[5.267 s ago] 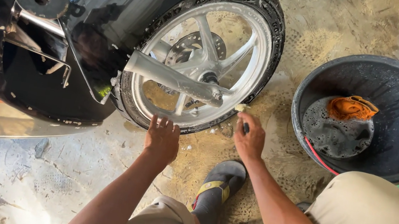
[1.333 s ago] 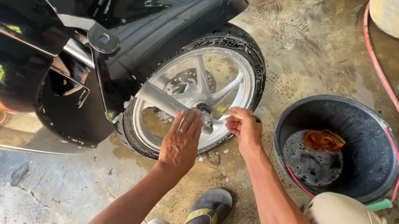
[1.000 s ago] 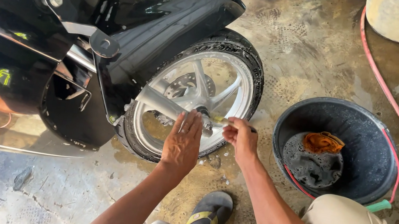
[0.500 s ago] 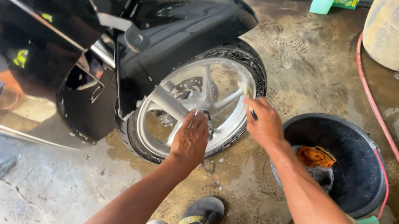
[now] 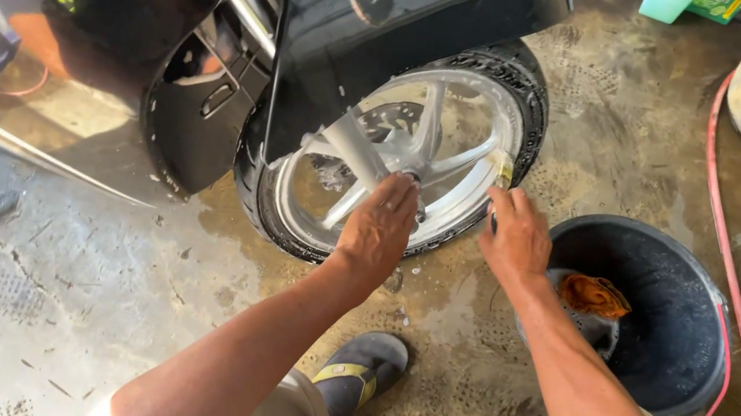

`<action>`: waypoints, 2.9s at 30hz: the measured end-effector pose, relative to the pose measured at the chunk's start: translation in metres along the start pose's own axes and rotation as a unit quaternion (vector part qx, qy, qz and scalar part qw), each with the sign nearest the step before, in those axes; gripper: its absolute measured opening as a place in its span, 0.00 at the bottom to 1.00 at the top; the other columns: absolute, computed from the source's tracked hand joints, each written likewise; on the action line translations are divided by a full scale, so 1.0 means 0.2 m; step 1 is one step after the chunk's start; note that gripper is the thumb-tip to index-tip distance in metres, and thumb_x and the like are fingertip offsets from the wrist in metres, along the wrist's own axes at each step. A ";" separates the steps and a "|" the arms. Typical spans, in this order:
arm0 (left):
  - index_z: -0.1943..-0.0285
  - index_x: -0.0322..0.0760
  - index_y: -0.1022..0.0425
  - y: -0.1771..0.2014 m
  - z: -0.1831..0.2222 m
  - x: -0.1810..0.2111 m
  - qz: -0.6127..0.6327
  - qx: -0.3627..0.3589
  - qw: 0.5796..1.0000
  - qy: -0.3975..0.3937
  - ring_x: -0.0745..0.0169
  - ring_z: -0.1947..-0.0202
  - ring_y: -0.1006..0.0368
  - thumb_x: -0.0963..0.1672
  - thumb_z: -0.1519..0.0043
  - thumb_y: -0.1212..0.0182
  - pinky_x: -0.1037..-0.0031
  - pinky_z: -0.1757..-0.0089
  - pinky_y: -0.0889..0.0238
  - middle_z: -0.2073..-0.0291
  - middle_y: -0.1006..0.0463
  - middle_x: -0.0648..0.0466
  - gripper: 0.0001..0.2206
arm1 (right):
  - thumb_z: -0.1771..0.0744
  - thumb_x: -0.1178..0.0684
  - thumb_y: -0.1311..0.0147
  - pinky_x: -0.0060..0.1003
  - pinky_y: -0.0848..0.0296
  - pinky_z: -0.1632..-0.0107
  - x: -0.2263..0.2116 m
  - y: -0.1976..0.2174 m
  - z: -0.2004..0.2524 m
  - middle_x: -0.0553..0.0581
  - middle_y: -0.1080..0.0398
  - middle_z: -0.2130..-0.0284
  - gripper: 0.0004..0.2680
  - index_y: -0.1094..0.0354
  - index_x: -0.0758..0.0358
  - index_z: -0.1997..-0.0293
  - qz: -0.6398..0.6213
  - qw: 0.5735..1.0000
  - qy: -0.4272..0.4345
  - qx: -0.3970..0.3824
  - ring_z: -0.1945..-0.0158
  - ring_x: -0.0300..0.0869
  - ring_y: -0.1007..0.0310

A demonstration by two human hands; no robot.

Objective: The person scrubs the front wheel and tire of a black motorcycle using a brush and soapy water. They clean the rim, spokes, and brake disc area while kneeling on the concrete floor.

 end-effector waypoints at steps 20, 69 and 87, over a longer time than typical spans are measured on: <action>0.24 0.37 0.43 -0.09 -0.01 0.03 0.014 0.011 1.000 -0.004 0.50 0.24 0.55 0.46 0.38 0.52 0.51 0.29 0.81 0.25 0.43 0.52 0.29 | 0.33 0.52 0.47 0.50 0.22 0.55 0.04 -0.21 0.08 0.56 0.29 0.62 0.09 0.28 0.48 0.49 -0.058 0.998 -0.004 -0.036 0.56 0.55 0.23; 0.25 0.34 0.43 0.24 0.25 -0.43 0.061 0.205 0.962 0.171 0.53 0.22 0.62 0.48 0.40 0.48 0.63 0.28 0.73 0.22 0.50 0.47 0.32 | 0.30 0.62 0.50 0.45 0.20 0.56 -0.42 0.65 -0.17 0.64 0.25 0.65 0.07 0.27 0.61 0.49 -0.523 0.816 -0.038 0.245 0.64 0.51 0.22; 0.25 0.31 0.45 0.21 0.34 -0.40 0.076 0.281 0.944 0.157 0.48 0.22 0.60 0.48 0.45 0.46 0.57 0.29 0.70 0.23 0.50 0.44 0.36 | 0.32 0.57 0.49 0.39 0.22 0.65 0.01 0.37 -0.08 0.64 0.24 0.65 0.08 0.25 0.52 0.52 -0.539 0.720 -0.323 0.293 0.68 0.49 0.21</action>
Point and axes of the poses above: each hand's wrist, its own z-axis away from the middle knuckle, its own y-axis out of the back of the hand, x = y × z, the point moved 10 cm from there along -z, towards the middle knuckle
